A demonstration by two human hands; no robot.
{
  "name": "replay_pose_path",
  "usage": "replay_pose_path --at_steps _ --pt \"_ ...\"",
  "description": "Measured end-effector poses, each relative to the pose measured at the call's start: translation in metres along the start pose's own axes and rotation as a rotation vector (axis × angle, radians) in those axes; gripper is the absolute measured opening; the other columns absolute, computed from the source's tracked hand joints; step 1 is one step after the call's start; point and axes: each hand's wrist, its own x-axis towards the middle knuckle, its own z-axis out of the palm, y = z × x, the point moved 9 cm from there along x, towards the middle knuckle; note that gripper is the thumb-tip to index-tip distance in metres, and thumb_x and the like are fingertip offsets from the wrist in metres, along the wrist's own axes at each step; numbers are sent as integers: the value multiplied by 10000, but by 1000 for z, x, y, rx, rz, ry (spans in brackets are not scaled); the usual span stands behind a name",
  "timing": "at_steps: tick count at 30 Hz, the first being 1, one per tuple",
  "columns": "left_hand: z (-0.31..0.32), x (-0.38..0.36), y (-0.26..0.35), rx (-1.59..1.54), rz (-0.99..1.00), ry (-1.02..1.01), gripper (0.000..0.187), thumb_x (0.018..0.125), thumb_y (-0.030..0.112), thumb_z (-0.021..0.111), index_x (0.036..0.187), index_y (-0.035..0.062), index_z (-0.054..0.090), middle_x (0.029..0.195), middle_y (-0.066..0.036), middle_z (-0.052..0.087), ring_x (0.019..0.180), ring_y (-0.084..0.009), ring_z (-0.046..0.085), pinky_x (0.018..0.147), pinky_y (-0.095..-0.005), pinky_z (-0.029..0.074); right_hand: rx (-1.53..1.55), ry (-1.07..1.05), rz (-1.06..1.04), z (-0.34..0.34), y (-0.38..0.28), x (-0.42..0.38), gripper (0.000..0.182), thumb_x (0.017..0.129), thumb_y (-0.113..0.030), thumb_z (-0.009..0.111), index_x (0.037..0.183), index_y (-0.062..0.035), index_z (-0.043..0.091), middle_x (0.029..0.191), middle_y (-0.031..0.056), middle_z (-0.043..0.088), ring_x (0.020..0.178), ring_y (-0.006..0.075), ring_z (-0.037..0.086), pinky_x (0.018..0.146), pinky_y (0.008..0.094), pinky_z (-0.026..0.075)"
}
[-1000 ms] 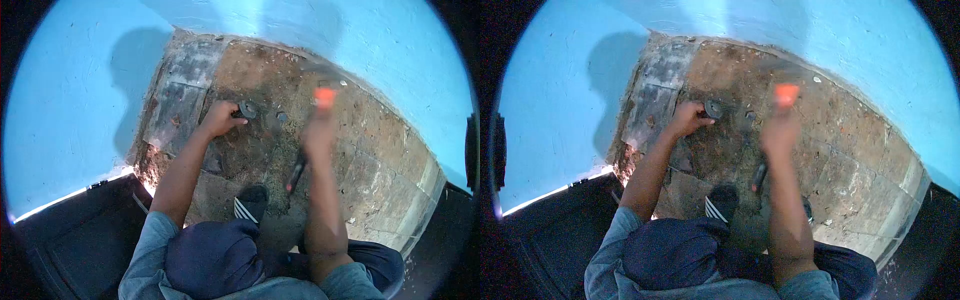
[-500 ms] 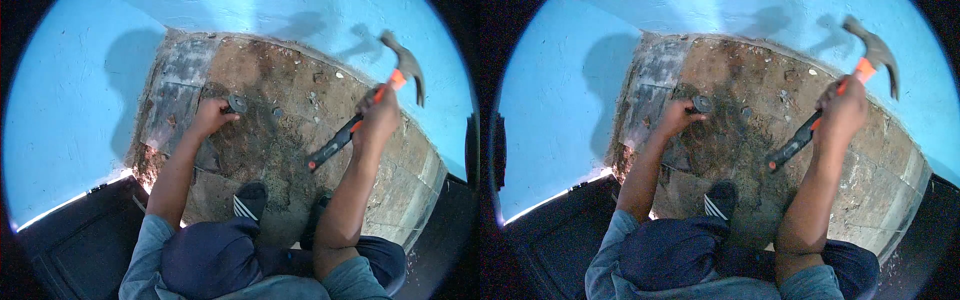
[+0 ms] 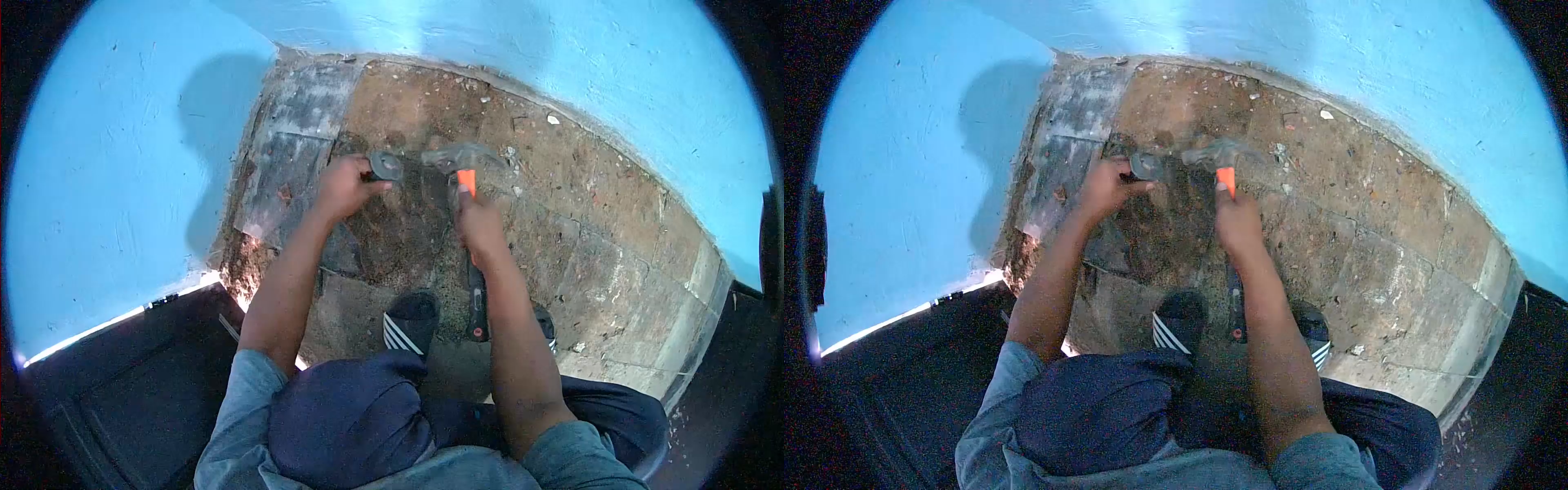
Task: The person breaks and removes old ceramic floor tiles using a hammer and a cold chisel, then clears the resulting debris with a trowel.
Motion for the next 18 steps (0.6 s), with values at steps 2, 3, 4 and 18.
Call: replay_pose_path --at_steps 2,3,4,18 --pt "1 -1 13 -21 36 25 346 740 293 850 965 47 757 960 -165 707 874 -349 680 765 -434 522 10 22 16 -10 2 4 513 1015 -447 513 1098 37 661 871 229 694 867 372 689 808 460 508" --pt "4 0 16 -43 67 38 356 737 307 853 960 47 758 952 -167 709 870 -355 680 764 -437 523 -33 54 -27 -17 11 18 510 1017 -446 511 1110 33 657 856 210 694 843 353 692 781 452 516" --pt "6 0 17 -65 98 52 366 733 321 855 955 46 759 944 -170 711 865 -361 681 762 -441 524 -76 88 -71 -24 14 25 507 1019 -446 509 1123 28 652 841 190 693 820 335 695 755 444 524" --pt "10 6 -30 77 -184 -18 393 747 362 832 904 14 739 869 -234 673 808 -401 663 711 -467 500 384 331 -299 -132 -87 -20 384 1044 -427 465 871 -94 547 646 -23 466 534 105 434 509 284 355"
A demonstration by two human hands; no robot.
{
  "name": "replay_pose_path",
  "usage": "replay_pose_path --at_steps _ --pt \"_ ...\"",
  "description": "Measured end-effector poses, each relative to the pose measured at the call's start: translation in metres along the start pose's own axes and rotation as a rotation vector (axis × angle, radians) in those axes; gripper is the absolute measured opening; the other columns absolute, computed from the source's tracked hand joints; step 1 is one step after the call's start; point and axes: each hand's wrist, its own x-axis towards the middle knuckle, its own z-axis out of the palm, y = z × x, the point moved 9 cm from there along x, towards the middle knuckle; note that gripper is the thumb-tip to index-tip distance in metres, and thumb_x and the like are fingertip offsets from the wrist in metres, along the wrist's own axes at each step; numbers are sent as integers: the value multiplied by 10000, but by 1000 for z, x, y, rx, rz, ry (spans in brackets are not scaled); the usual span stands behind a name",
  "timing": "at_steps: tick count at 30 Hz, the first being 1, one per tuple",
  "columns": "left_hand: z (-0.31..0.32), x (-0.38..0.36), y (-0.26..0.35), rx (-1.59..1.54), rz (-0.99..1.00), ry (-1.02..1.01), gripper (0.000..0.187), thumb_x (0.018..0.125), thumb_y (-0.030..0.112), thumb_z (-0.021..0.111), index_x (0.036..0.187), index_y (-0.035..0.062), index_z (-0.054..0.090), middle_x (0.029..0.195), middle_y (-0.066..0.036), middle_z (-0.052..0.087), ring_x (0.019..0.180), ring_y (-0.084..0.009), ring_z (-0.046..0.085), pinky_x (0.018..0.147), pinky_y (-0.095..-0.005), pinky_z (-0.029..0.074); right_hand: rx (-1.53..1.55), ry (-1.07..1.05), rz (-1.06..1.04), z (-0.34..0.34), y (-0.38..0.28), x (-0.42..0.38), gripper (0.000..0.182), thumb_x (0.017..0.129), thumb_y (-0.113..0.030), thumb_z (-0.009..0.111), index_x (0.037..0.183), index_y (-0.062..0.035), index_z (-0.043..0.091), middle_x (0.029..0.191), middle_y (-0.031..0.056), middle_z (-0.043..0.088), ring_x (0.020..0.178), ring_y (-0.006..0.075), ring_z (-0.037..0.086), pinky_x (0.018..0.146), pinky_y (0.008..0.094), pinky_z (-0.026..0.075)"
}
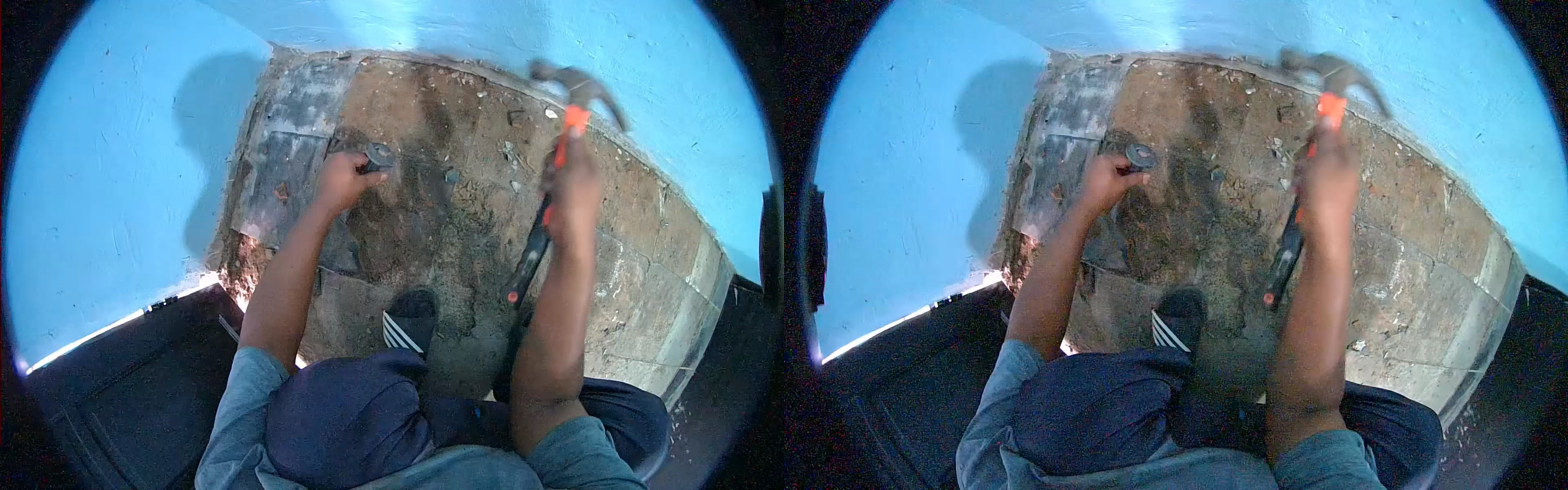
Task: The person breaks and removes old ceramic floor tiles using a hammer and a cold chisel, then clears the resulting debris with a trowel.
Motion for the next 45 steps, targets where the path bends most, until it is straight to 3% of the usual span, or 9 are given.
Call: replay_pose_path --at_steps 6,8,10,11,14,18,21,25,45 --pt "5 2 8 56 38 -24 393 747 335 843 886 -13 724 808 -226 655 765 -386 657 696 -473 492 107 317 -278 -29 -54 12 468 1058 -428 445 753 -80 512 603 15 501 503 125 484 466 299 372" --pt "4 -1 14 51 89 -1 391 749 330 843 878 -17 719 800 -225 653 763 -385 656 697 -473 491 -375 382 -189 10 -20 -8 459 1043 -383 451 848 5 598 671 145 624 608 302 605 579 466 468" --pt "4 -1 19 40 157 30 387 753 328 840 873 -19 717 806 -228 654 771 -387 656 703 -472 491 -899 -26 -207 90 79 -17 492 1005 -425 496 1053 43 640 1018 315 665 1033 431 659 884 524 488" --pt "5 -1 20 47 157 33 381 756 325 838 873 -18 717 813 -226 655 775 -388 655 705 -471 492 -843 -575 -50 137 89 -41 513 1005 -443 487 1126 31 641 1118 324 644 1118 459 613 979 516 457" --pt "4 3 20 57 143 27 362 762 310 833 875 -15 720 833 -217 660 780 -389 655 706 -466 494 -513 -562 195 123 110 -39 530 1009 -453 475 1183 22 635 1162 320 635 1132 478 591 981 502 458" --pt "0 -4 26 51 83 -10 340 764 286 832 886 -13 723 845 -197 668 768 -378 656 692 -449 499 -605 -336 68 88 124 -23 554 1015 -473 471 1230 12 632 1115 310 658 1103 463 617 953 500 470" --pt "-3 -15 30 -49 88 36 328 768 281 828 903 -2 730 861 -189 672 781 -367 660 695 -439 506 -497 -375 384 66 130 -25 568 1018 -477 475 1237 27 621 970 261 693 975 410 674 902 489 495" --pt "-6 -25 50 -146 100 44 312 772 284 825 938 32 747 877 -183 676 809 -362 664 711 -443 517 -377 -256 262 48 162 -2 399 1041 -398 481 873 -50 581 651 29 509 505 156 487 472 341 406" --pt "30 5 26 125 118 -60 425 767 380 811 942 -1 743 893 -243 689 862 -420 669 794 -487 523 -21 395 -220 -56 -12 26 407 1052 -374 464 811 -60 562 592 15 492 493 123 473 467 312 404"
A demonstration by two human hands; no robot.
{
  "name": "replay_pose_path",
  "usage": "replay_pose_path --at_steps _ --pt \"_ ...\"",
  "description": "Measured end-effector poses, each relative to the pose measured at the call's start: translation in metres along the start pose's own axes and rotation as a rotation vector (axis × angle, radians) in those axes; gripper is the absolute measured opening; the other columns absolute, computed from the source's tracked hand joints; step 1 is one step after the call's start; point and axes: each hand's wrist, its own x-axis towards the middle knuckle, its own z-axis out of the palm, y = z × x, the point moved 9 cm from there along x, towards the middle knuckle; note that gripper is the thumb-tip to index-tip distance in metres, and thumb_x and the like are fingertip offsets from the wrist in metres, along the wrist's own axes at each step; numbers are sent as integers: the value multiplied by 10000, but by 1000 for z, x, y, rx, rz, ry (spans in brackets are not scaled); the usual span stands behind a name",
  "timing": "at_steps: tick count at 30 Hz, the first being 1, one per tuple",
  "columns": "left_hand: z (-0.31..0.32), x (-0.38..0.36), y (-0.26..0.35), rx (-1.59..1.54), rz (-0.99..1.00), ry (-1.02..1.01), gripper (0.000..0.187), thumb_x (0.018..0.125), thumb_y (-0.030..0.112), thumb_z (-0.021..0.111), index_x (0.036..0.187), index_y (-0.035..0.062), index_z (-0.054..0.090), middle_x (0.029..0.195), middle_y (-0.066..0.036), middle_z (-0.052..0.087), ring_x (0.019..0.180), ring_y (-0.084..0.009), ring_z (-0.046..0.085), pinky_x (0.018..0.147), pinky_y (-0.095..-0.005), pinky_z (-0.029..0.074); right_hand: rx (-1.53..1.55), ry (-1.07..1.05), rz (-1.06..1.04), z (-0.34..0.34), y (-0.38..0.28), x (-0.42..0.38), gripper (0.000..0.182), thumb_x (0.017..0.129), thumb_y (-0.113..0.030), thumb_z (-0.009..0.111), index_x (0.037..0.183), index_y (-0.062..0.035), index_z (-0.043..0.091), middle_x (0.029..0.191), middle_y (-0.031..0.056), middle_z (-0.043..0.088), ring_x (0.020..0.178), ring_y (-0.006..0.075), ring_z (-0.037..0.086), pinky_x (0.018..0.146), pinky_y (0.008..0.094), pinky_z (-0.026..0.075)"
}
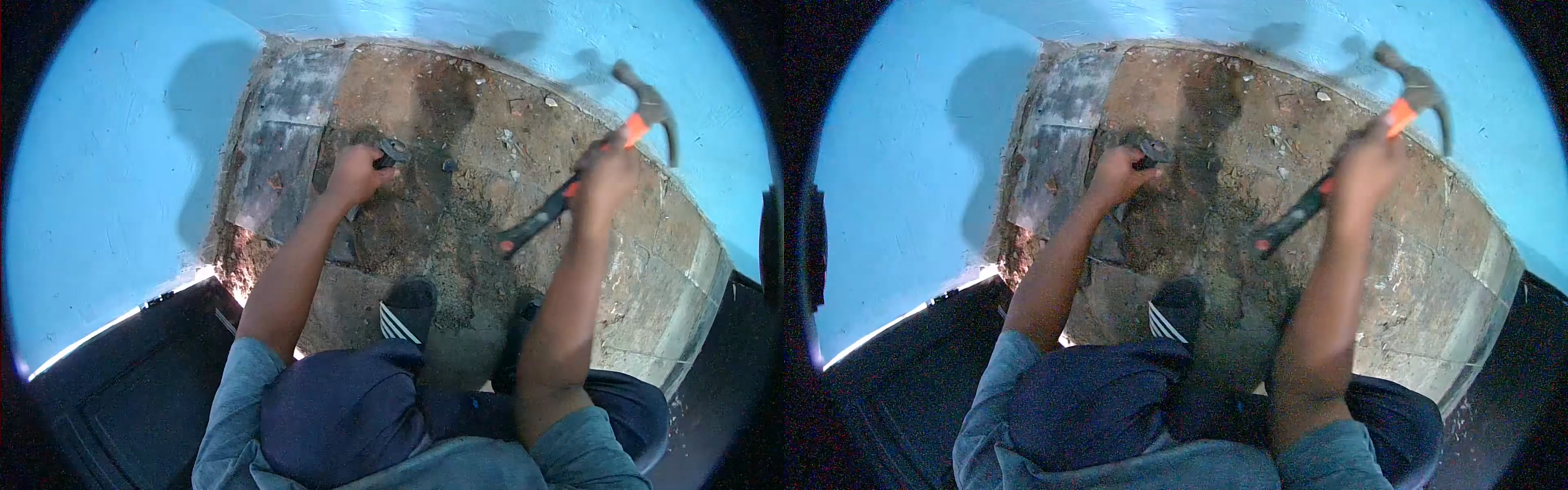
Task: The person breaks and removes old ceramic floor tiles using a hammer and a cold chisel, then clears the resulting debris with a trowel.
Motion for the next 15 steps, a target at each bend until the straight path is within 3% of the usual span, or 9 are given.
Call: replay_pose_path --at_steps 2,3,4,5,8,9,12,14,15 --pt "0 -1 4 13 -2 -34 426 767 387 808 928 -2 742 889 -243 688 859 -420 668 791 -487 522 -265 -105 -24 36 65 -29 424 1044 -404 460 819 -61 568 616 53 548 499 172 550 461 342 439" --pt "3 -1 4 13 11 -27 426 766 391 807 919 -1 742 883 -242 687 856 -419 668 790 -487 522 -424 -211 -50 65 88 -63 431 1038 -403 462 908 -20 610 698 117 608 625 222 634 567 411 504" --pt "6 -1 5 13 26 -18 426 765 395 807 909 -1 741 877 -242 687 853 -419 668 788 -487 522 -804 -485 -171 100 117 -100 466 1033 -405 454 1068 23 634 874 225 675 857 324 689 787 475 524" --pt "8 -2 6 7 9 -19 425 764 397 806 904 1 741 868 -241 686 851 -418 667 786 -486 522 -654 -901 -27 129 97 -140 520 1019 -439 464 1198 23 622 1039 297 674 1066 417 646 950 480 466" --pt "11 -6 5 -9 -8 -17 423 765 401 804 901 5 743 845 -236 686 847 -417 667 783 -484 523 -460 -954 175 128 120 -136 541 1009 -454 483 1222 27 610 1045 289 678 1051 422 649 952 466 466" --pt "11 -8 4 -10 9 -16 421 766 400 803 909 8 745 838 -233 686 846 -417 666 783 -483 523 -583 -797 128 117 123 -124 470 1006 -425 510 1088 17 646 909 207 680 844 311 667 804 443 501" --pt "9 -4 9 42 24 -53 433 763 394 808 943 6 748 846 -230 690 847 -414 668 785 -481 523 -455 -691 148 99 118 -80 400 1010 -386 512 956 -6 628 765 116 614 644 211 578 638 393 481" --pt "9 -5 8 43 -3 -68 447 757 391 814 963 0 747 863 -230 693 850 -414 669 789 -480 523 -366 -570 278 67 73 -52 380 1008 -394 509 895 -40 592 690 57 554 551 176 510 544 349 435" --pt "10 -5 9 19 -18 -67 455 753 389 818 969 -5 745 873 -231 694 852 -414 670 792 -481 523 -299 -513 236 54 52 -33 370 1015 -383 494 906 -42 586 671 46 544 556 170 517 534 339 438"
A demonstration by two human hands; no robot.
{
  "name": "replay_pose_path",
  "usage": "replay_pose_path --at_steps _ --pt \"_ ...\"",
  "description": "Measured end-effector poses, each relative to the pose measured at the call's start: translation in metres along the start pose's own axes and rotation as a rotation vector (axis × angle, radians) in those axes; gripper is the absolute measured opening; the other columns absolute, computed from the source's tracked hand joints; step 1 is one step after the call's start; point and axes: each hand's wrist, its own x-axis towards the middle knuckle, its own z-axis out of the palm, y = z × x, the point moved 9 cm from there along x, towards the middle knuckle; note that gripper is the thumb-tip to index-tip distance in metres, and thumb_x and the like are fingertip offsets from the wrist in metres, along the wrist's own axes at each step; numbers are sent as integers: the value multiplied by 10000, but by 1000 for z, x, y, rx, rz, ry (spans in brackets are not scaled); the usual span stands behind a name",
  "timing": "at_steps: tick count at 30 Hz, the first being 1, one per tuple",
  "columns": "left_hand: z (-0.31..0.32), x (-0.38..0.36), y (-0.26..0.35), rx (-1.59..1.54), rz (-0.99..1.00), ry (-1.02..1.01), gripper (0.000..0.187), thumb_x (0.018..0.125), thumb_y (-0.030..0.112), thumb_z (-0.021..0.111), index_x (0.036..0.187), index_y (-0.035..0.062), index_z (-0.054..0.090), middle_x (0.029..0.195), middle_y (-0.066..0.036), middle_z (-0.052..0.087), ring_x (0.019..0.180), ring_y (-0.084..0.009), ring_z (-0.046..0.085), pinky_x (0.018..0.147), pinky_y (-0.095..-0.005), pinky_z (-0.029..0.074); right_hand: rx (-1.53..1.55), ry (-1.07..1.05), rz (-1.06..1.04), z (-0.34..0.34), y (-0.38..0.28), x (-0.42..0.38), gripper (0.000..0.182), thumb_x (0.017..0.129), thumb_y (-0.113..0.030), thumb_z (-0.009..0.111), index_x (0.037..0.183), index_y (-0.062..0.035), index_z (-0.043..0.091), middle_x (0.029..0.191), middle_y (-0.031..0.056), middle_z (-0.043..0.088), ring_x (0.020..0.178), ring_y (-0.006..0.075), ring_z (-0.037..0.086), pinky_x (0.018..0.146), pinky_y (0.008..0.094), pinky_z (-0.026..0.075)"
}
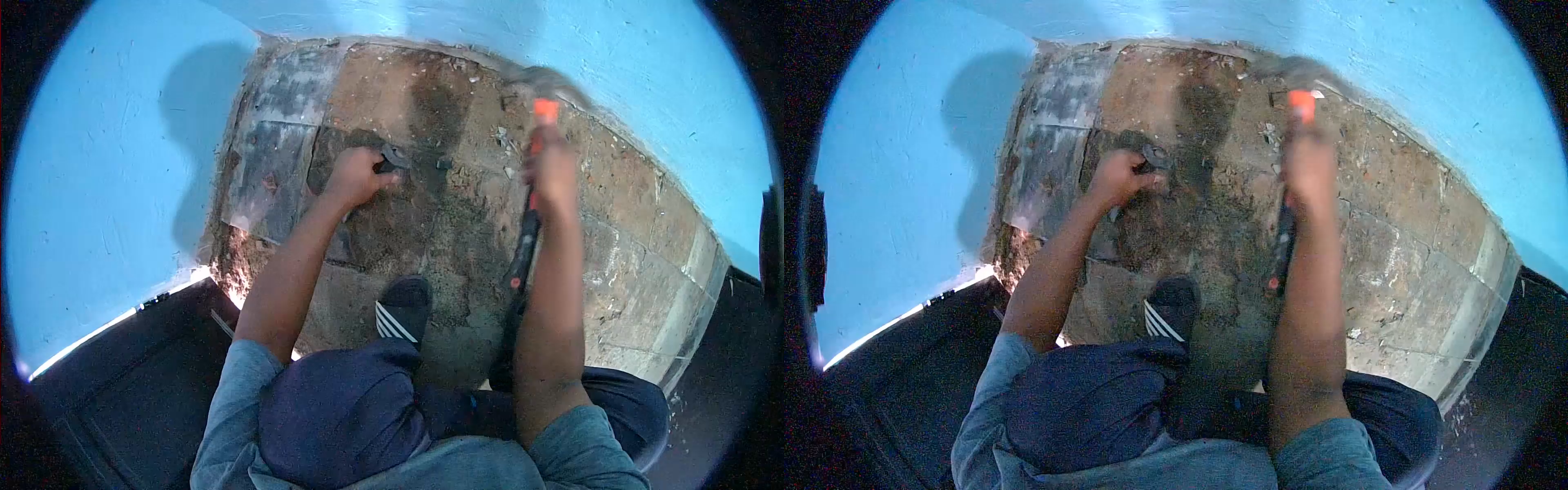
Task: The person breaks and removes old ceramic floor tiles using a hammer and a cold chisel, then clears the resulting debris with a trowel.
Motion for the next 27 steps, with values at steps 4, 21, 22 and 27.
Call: replay_pose_path --at_steps 4,21,22,27 --pt "1 1 2 4 -7 -30 474 743 383 828 978 -19 740 904 -231 695 872 -413 668 808 -483 524 450 358 -105 -57 -23 4 373 1036 -358 457 840 -61 566 611 23 514 538 151 513 489 323 428" --pt "2 -7 5 15 27 -29 455 788 432 787 891 -6 723 834 -236 662 825 -431 643 748 -504 501 16 -16 5 12 25 -7 370 1005 -418 481 843 -97 572 669 -6 517 562 116 485 514 298 386" --pt "5 -5 1 -9 24 -31 457 792 432 786 887 -10 721 828 -237 659 819 -432 641 744 -505 498 148 64 -57 -12 4 -3 361 1010 -397 474 830 -97 563 662 -5 513 561 116 488 510 296 387" --pt "6 -3 -2 -83 77 -42 436 796 407 785 887 -14 712 819 -242 647 827 -432 632 743 -503 490 347 455 -179 -80 -26 -8 441 1034 -393 457 783 -45 561 671 64 575 602 172 562 557 358 451"
